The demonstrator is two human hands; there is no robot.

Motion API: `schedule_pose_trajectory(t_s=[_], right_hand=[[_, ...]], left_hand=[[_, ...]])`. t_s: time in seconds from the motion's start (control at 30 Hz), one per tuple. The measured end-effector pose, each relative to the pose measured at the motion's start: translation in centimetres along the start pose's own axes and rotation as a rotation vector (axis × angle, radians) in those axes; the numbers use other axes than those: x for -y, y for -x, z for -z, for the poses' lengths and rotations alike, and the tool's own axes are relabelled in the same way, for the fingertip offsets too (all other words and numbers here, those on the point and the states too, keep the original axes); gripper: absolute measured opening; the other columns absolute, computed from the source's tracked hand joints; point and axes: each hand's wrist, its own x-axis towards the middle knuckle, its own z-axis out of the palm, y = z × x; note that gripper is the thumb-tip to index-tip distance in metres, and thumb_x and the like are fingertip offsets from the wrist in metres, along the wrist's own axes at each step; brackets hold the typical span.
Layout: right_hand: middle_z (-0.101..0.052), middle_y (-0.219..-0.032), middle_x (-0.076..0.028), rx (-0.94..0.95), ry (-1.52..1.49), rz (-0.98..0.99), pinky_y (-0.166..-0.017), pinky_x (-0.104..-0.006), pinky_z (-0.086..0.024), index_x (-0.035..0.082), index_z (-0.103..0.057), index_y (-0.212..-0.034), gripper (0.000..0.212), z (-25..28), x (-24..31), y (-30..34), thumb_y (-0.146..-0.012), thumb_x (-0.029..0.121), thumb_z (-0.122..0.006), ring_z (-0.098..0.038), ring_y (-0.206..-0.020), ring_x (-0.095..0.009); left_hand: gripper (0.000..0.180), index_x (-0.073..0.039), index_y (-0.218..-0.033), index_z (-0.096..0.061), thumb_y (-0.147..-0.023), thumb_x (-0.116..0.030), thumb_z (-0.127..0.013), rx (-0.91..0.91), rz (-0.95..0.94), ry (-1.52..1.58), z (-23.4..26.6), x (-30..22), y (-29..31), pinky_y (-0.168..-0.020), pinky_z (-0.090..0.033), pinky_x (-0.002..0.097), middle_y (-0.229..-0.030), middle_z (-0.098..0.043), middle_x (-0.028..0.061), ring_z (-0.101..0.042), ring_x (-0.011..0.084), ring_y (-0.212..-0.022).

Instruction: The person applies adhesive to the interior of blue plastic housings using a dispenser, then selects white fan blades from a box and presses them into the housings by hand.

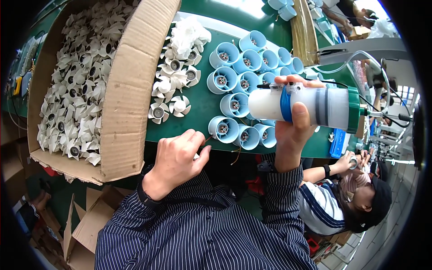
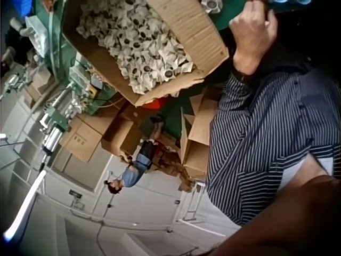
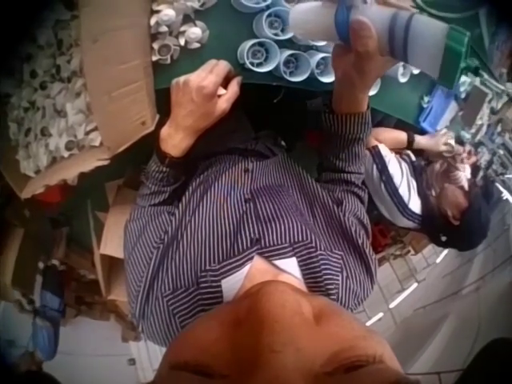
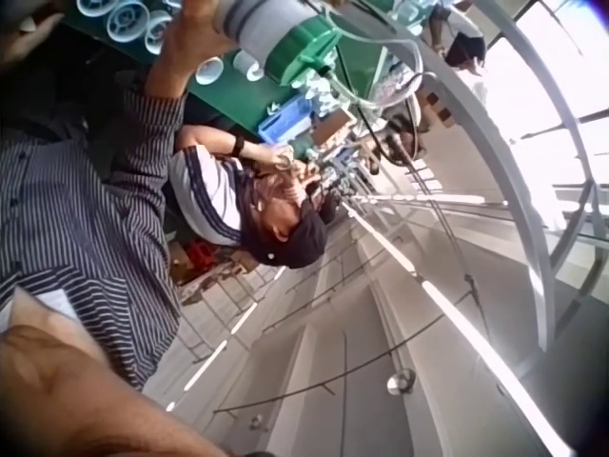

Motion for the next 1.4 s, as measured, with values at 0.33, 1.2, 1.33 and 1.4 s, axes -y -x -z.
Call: schedule_pose_trajectory(t_s=[0.33,1.2,1.33,1.4], right_hand=[[-0.069,-0.132,-0.022,-0.039,0.093,0.140,-0.112,-0.0519,-0.052,0.009,-0.053,-0.137,0.056,4.4,5.3,-1.9,-0.093,0.027,-0.083,-0.071,-0.121,-0.038],[-0.073,-0.117,-0.020,-0.235,0.184,0.149,-0.104,-0.0520,-0.058,0.000,-0.057,-0.128,0.047,13.9,2.6,-3.8,-0.089,0.002,-0.083,-0.076,-0.109,-0.035],[-0.073,-0.117,-0.020,-0.233,0.187,0.154,-0.104,-0.0519,-0.058,0.000,-0.057,-0.128,0.048,14.0,2.7,-3.6,-0.089,0.002,-0.083,-0.076,-0.109,-0.036],[-0.073,-0.117,-0.020,-0.230,0.185,0.148,-0.104,-0.0519,-0.058,0.000,-0.058,-0.128,0.047,13.9,2.6,-3.5,-0.088,0.002,-0.083,-0.076,-0.109,-0.036]], left_hand=[[0.018,-0.006,-0.085,-0.065,-0.086,-0.012,-0.082,0.017,0.014,0.006,0.1,-0.4,-0.1,-0.055,-0.051,0.0411,-0.078,-0.068,0.0081,-0.067,0.0289,-0.061],[0.017,-0.006,-0.083,-0.064,-0.085,-0.009,-0.081,0.055,0.048,-0.049,0.1,-1.1,-0.8,-0.054,-0.052,0.0418,-0.077,-0.068,0.0091,-0.067,0.0308,-0.060],[0.017,-0.006,-0.083,-0.064,-0.085,-0.008,-0.081,0.049,0.041,-0.050,0.0,-1.2,-0.8,-0.054,-0.052,0.0415,-0.077,-0.068,0.0093,-0.067,0.0306,-0.059],[0.017,-0.006,-0.083,-0.064,-0.085,-0.008,-0.081,0.050,0.043,-0.050,0.1,-1.2,-0.8,-0.055,-0.052,0.0415,-0.077,-0.068,0.0093,-0.067,0.0305,-0.060]])
